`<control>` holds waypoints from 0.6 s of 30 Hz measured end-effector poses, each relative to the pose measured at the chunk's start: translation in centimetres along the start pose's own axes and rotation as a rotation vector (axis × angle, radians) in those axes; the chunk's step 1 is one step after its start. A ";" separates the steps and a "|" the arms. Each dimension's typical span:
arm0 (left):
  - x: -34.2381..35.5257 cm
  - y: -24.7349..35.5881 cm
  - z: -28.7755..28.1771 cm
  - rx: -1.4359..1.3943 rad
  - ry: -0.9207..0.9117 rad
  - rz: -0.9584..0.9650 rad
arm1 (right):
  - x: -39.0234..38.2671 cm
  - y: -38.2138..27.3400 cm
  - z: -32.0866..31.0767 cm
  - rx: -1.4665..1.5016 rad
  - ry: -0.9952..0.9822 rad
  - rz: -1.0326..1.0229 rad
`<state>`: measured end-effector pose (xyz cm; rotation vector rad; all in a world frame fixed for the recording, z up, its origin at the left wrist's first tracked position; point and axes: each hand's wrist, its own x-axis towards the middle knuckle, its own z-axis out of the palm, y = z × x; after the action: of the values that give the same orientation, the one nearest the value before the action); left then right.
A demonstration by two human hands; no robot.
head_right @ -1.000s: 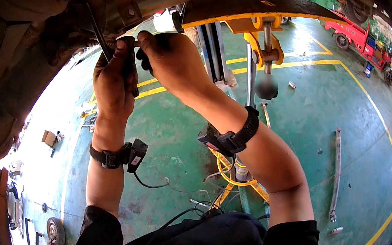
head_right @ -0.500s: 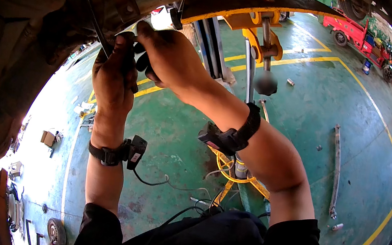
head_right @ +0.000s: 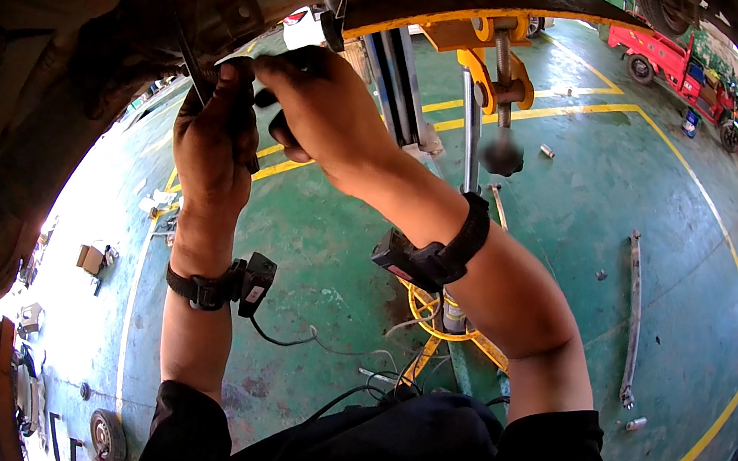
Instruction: The person manipulates mechanical components on the underside of a vehicle using a wrench and their hands. They loosen bolts, remove small parts, and place them into a box on the floor.
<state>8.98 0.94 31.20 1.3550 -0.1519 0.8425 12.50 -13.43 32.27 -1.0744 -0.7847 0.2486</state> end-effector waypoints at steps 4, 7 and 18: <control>0.1 -0.2 0.1 -0.014 -0.022 0.010 | 0.1 0.4 -0.1 0.065 0.018 0.045; -0.1 -0.2 0.3 -0.006 -0.019 0.008 | 0.5 0.9 0.0 0.123 0.030 0.071; -0.7 1.9 0.4 -0.101 0.001 -0.046 | 1.6 1.6 0.1 -0.359 0.132 -0.353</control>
<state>7.47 0.20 32.42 1.2589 -0.1603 0.7864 13.89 -11.73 31.65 -1.2498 -0.9040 -0.2708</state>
